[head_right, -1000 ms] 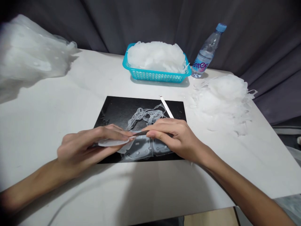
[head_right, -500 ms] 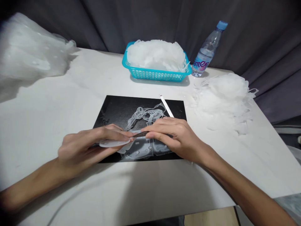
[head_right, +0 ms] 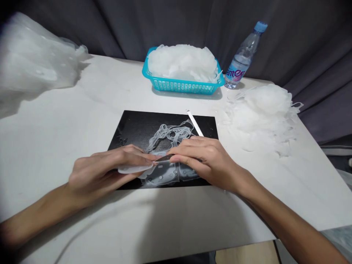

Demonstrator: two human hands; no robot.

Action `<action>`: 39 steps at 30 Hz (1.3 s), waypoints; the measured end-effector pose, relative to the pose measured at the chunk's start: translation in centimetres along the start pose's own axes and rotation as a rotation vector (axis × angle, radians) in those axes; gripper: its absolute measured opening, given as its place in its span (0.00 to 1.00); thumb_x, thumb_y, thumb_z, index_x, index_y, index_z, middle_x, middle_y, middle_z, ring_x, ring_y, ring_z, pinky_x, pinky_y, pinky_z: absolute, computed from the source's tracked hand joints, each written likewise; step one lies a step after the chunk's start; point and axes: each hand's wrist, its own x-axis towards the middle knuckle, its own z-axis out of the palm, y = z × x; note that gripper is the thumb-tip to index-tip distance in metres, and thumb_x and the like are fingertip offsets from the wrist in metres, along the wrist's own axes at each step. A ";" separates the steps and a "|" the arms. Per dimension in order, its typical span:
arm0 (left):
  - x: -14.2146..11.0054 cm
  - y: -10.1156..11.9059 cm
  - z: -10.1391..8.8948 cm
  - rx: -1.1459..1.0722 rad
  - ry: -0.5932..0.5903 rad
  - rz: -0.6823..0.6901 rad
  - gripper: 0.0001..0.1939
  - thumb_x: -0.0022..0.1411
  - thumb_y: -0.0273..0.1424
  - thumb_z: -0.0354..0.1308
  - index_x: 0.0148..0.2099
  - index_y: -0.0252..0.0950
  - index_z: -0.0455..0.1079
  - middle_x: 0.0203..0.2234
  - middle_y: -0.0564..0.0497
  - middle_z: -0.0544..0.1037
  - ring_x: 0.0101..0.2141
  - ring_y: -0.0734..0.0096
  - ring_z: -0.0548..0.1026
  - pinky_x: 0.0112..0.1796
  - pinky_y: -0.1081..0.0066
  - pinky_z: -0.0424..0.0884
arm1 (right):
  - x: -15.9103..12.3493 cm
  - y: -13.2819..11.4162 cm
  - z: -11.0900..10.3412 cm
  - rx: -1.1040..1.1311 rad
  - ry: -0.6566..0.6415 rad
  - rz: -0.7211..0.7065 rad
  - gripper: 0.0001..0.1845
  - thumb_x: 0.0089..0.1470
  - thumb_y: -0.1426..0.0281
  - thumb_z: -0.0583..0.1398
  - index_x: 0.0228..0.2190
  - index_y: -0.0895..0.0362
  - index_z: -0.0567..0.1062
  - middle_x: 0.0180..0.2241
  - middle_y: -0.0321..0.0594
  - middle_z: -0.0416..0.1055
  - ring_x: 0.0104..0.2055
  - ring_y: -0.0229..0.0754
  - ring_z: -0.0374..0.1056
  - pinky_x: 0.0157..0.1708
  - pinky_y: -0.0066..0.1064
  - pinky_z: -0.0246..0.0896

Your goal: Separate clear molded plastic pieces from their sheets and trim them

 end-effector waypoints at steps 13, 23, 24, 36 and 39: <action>-0.2 -0.1 -0.1 -0.027 -0.026 -0.044 0.14 0.69 0.19 0.63 0.54 0.35 0.75 0.45 0.43 0.86 0.46 0.62 0.85 0.46 0.69 0.83 | 0.0 0.6 -0.7 0.023 0.108 0.006 0.10 0.70 0.74 0.61 0.43 0.56 0.84 0.42 0.39 0.85 0.42 0.40 0.79 0.46 0.32 0.72; 0.0 -0.1 -0.1 -0.070 0.009 -0.005 0.17 0.67 0.17 0.65 0.55 0.36 0.76 0.43 0.45 0.86 0.45 0.62 0.86 0.45 0.68 0.84 | -0.1 0.7 -0.1 0.131 -0.005 0.032 0.10 0.70 0.72 0.61 0.47 0.57 0.84 0.43 0.41 0.84 0.42 0.40 0.77 0.46 0.32 0.71; 0.1 -0.1 -0.1 -0.072 0.009 0.002 0.16 0.67 0.17 0.65 0.55 0.36 0.76 0.42 0.45 0.86 0.44 0.62 0.86 0.45 0.67 0.84 | -0.1 0.7 -0.1 0.135 -0.011 0.027 0.10 0.70 0.71 0.62 0.47 0.57 0.84 0.43 0.41 0.84 0.43 0.40 0.77 0.46 0.33 0.71; 0.3 -0.3 0.0 -0.104 0.011 0.016 0.17 0.67 0.16 0.65 0.54 0.39 0.76 0.42 0.47 0.87 0.41 0.61 0.87 0.44 0.64 0.83 | -0.1 0.8 -0.1 0.138 -0.025 -0.026 0.11 0.70 0.71 0.62 0.49 0.58 0.84 0.41 0.41 0.83 0.41 0.39 0.77 0.44 0.31 0.70; 0.4 -0.2 0.0 -0.103 0.030 0.014 0.16 0.67 0.17 0.65 0.53 0.39 0.76 0.42 0.47 0.88 0.40 0.62 0.87 0.44 0.64 0.83 | -0.1 0.8 -0.1 0.147 -0.017 -0.030 0.11 0.69 0.72 0.63 0.49 0.58 0.84 0.41 0.42 0.84 0.42 0.39 0.77 0.44 0.31 0.70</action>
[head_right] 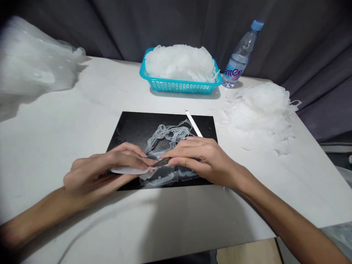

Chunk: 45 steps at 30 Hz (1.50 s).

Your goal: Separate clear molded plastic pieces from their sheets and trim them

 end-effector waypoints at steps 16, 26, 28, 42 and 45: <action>0.3 0.3 0.0 0.023 0.013 0.016 0.14 0.69 0.20 0.65 0.54 0.40 0.76 0.41 0.48 0.88 0.38 0.62 0.87 0.44 0.62 0.84 | -0.1 -0.1 0.1 0.002 0.017 0.006 0.12 0.70 0.70 0.62 0.50 0.56 0.84 0.42 0.42 0.84 0.42 0.39 0.77 0.43 0.31 0.72; 0.3 0.1 -0.1 0.054 -0.023 0.062 0.16 0.69 0.19 0.64 0.56 0.38 0.75 0.40 0.47 0.88 0.39 0.63 0.87 0.45 0.62 0.83 | -0.1 -0.3 0.0 -0.036 -0.013 0.023 0.12 0.71 0.69 0.61 0.50 0.56 0.84 0.43 0.42 0.84 0.42 0.40 0.77 0.45 0.32 0.72; 0.3 0.1 -0.1 0.050 -0.025 0.062 0.17 0.68 0.19 0.65 0.56 0.38 0.75 0.41 0.47 0.88 0.40 0.62 0.87 0.46 0.62 0.83 | 0.0 -0.4 -0.1 -0.039 -0.017 0.021 0.12 0.70 0.69 0.62 0.50 0.57 0.84 0.42 0.42 0.84 0.42 0.40 0.77 0.45 0.32 0.72; 0.2 0.0 0.0 0.023 -0.007 0.047 0.16 0.68 0.19 0.65 0.54 0.38 0.76 0.41 0.47 0.87 0.38 0.63 0.87 0.45 0.62 0.83 | 0.0 -0.4 0.1 -0.028 0.015 0.033 0.11 0.71 0.69 0.61 0.46 0.56 0.84 0.42 0.41 0.84 0.41 0.40 0.77 0.45 0.33 0.72; 0.3 0.1 -0.1 0.024 -0.013 0.042 0.13 0.68 0.18 0.65 0.53 0.36 0.76 0.40 0.47 0.87 0.38 0.63 0.87 0.45 0.63 0.83 | 0.0 -0.4 0.1 -0.023 0.014 0.033 0.11 0.71 0.69 0.61 0.46 0.57 0.84 0.41 0.41 0.84 0.41 0.40 0.77 0.45 0.32 0.72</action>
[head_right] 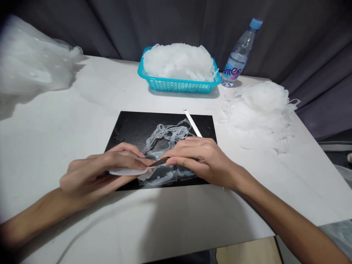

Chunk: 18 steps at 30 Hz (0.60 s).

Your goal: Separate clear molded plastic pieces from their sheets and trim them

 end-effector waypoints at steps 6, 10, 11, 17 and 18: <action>0.0 -0.1 0.1 -0.012 0.011 0.006 0.15 0.68 0.18 0.65 0.53 0.36 0.76 0.39 0.48 0.87 0.38 0.63 0.87 0.45 0.64 0.83 | 0.1 -0.3 0.0 0.009 0.001 0.011 0.11 0.71 0.70 0.61 0.45 0.57 0.84 0.40 0.40 0.84 0.39 0.39 0.76 0.44 0.31 0.71; -0.2 -0.2 0.1 -0.027 -0.008 -0.019 0.17 0.67 0.17 0.65 0.55 0.38 0.76 0.41 0.48 0.88 0.39 0.63 0.87 0.46 0.63 0.83 | 0.1 -0.1 0.0 0.034 0.046 0.010 0.09 0.69 0.72 0.62 0.43 0.59 0.85 0.38 0.40 0.84 0.39 0.38 0.76 0.43 0.29 0.71; -0.3 -0.2 0.1 -0.035 -0.003 -0.028 0.17 0.67 0.17 0.66 0.54 0.38 0.76 0.42 0.47 0.88 0.39 0.64 0.87 0.47 0.63 0.83 | 0.1 0.0 0.0 0.052 0.058 0.013 0.09 0.69 0.72 0.62 0.43 0.59 0.85 0.39 0.41 0.84 0.39 0.38 0.76 0.43 0.29 0.71; -1.1 0.0 0.5 -0.057 0.057 -0.221 0.13 0.66 0.20 0.68 0.48 0.39 0.74 0.38 0.52 0.87 0.39 0.66 0.88 0.45 0.70 0.83 | 0.0 0.3 0.0 0.173 0.090 0.100 0.14 0.71 0.65 0.60 0.47 0.56 0.85 0.32 0.39 0.79 0.36 0.39 0.73 0.38 0.30 0.69; -1.2 0.1 0.6 -0.063 0.071 -0.256 0.13 0.66 0.21 0.69 0.47 0.40 0.73 0.37 0.53 0.87 0.38 0.66 0.88 0.43 0.71 0.84 | -0.1 0.3 0.1 0.199 0.086 0.121 0.15 0.72 0.63 0.60 0.48 0.56 0.85 0.31 0.38 0.78 0.34 0.39 0.72 0.36 0.30 0.67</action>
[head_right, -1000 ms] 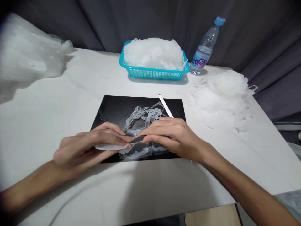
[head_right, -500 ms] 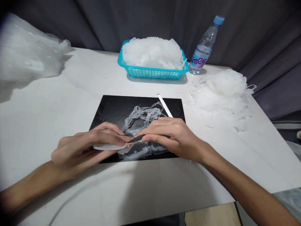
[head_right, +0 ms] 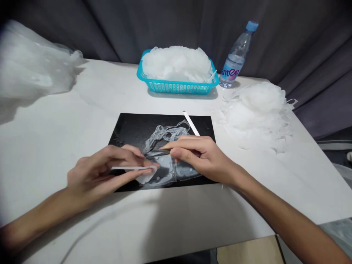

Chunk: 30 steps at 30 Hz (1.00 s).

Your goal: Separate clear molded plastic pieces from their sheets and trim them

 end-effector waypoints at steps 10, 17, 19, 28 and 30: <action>0.3 0.2 -0.3 -0.065 -0.009 -0.194 0.09 0.68 0.26 0.68 0.43 0.40 0.70 0.35 0.55 0.87 0.36 0.70 0.87 0.35 0.78 0.81 | -0.3 -0.5 0.6 0.072 -0.166 0.052 0.19 0.69 0.56 0.62 0.51 0.53 0.84 0.32 0.37 0.73 0.33 0.36 0.66 0.34 0.28 0.62; 0.6 0.0 -0.4 -0.122 0.065 -0.311 0.13 0.63 0.30 0.73 0.40 0.37 0.69 0.34 0.52 0.85 0.34 0.65 0.86 0.32 0.75 0.80 | -0.1 -0.1 0.6 0.056 0.016 0.090 0.15 0.70 0.59 0.61 0.45 0.56 0.83 0.39 0.40 0.79 0.37 0.38 0.73 0.35 0.28 0.66; 0.7 0.1 -0.2 -0.140 0.067 -0.341 0.13 0.63 0.32 0.72 0.40 0.37 0.69 0.34 0.51 0.84 0.33 0.65 0.86 0.33 0.73 0.81 | 0.0 0.1 0.9 0.030 0.060 0.136 0.15 0.70 0.60 0.60 0.47 0.55 0.82 0.42 0.42 0.80 0.39 0.39 0.75 0.36 0.28 0.68; 0.8 0.1 0.2 -0.275 0.045 -0.459 0.18 0.67 0.33 0.69 0.52 0.42 0.64 0.25 0.59 0.78 0.24 0.73 0.79 0.22 0.79 0.71 | 0.4 5.4 -2.5 -0.606 0.463 0.160 0.16 0.70 0.63 0.56 0.53 0.57 0.75 0.48 0.51 0.77 0.50 0.52 0.74 0.52 0.46 0.70; 0.7 0.1 0.2 -0.284 0.033 -0.480 0.18 0.68 0.34 0.69 0.53 0.41 0.64 0.27 0.57 0.79 0.26 0.71 0.80 0.23 0.78 0.72 | 0.4 6.8 -3.5 -0.707 0.454 0.184 0.17 0.70 0.63 0.55 0.54 0.57 0.75 0.47 0.52 0.74 0.50 0.54 0.73 0.53 0.48 0.69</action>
